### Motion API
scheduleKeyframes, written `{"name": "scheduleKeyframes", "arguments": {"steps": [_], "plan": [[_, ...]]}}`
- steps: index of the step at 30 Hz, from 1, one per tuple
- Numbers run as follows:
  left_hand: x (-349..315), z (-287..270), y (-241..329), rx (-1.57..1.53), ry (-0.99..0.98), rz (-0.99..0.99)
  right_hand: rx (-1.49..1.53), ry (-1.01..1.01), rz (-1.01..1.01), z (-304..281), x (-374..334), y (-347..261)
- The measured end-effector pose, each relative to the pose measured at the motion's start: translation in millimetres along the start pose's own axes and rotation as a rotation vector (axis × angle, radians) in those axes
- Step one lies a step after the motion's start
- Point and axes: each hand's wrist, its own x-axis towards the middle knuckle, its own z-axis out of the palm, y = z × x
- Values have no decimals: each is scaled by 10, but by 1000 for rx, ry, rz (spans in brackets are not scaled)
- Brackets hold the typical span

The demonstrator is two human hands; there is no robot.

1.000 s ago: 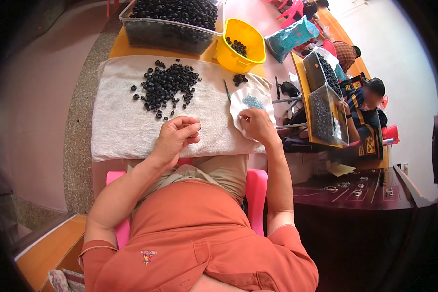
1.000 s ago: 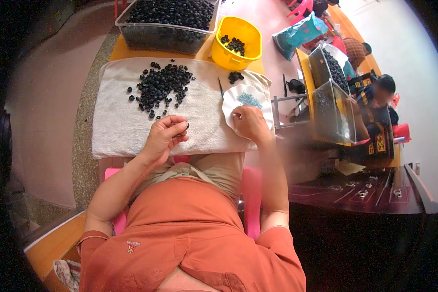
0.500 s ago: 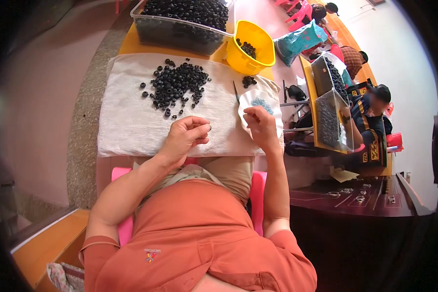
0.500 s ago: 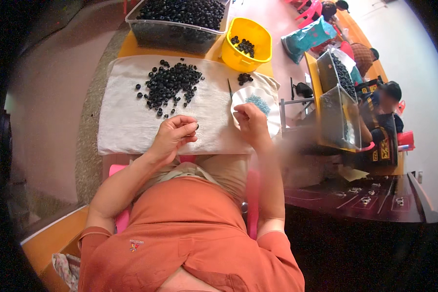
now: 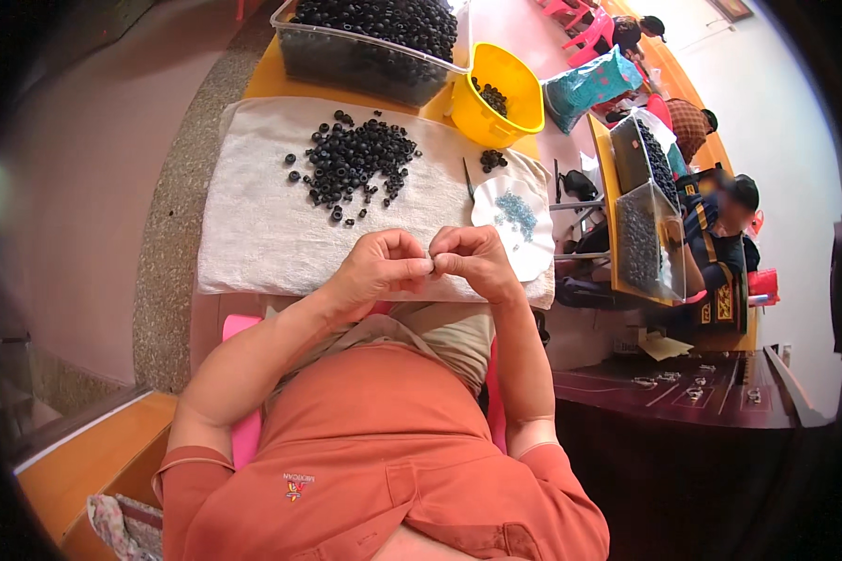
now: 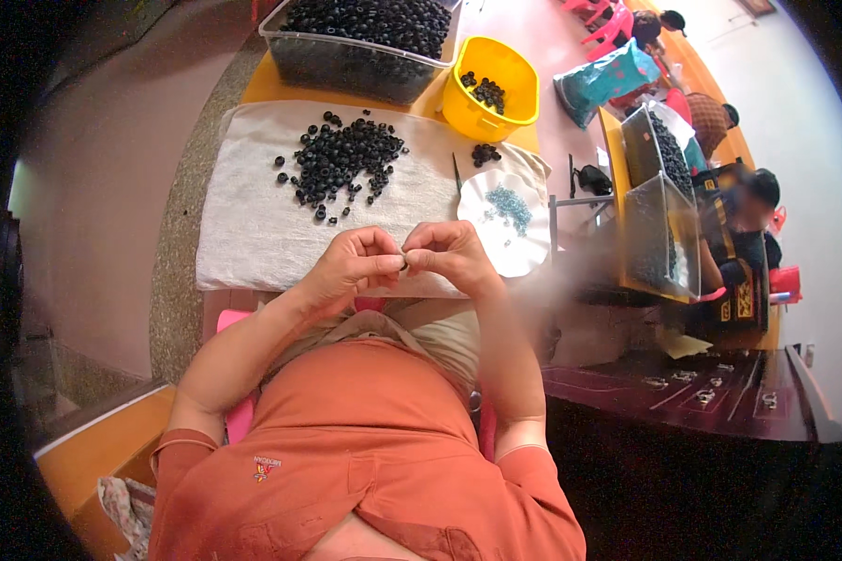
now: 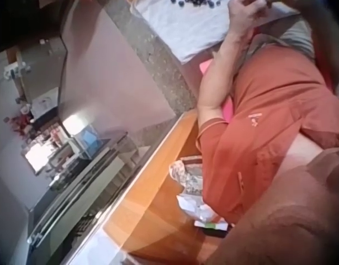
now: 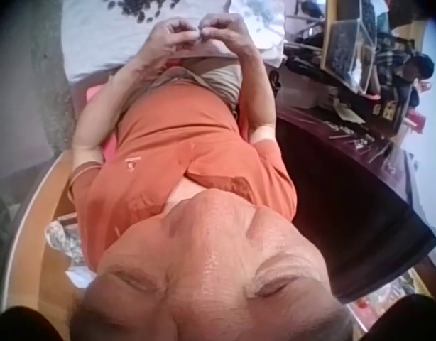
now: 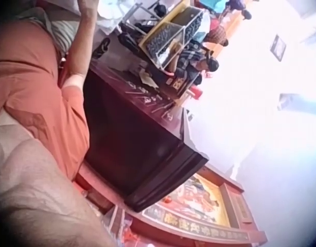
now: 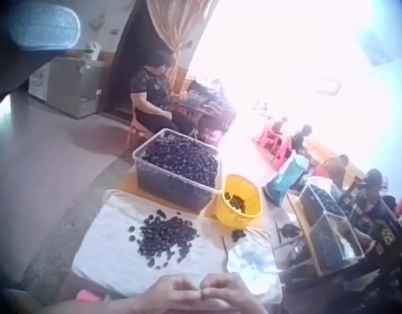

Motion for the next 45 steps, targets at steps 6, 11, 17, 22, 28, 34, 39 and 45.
{"name": "scheduleKeyframes", "arguments": {"steps": [6, 11, 17, 22, 28, 34, 39, 45], "plan": [[-17, 57, 46, -82, -49, -57, 136, -70, -6, -20, -14, 49], [-18, 30, 74, -115, -41, -51, 102, -68, -18, 20, 3, 62], [43, -93, -8, -224, 63, 51, -938, 285, -603, 465, -15, -3], [41, -49, 4, -223, 132, 84, -798, 254, -611, 356, 67, 26], [2, 16, -16, -153, 75, 125, -813, 236, -408, 197, 506, -52], [-4, 37, -22, -112, 23, 144, -1212, 168, -347, 266, 908, 29], [-22, 55, 22, -106, 10, 139, -1325, 76, -193, 300, 1034, 47], [-16, 36, 15, -97, 23, 152, -1318, 97, -180, 325, 1072, 75]]}}
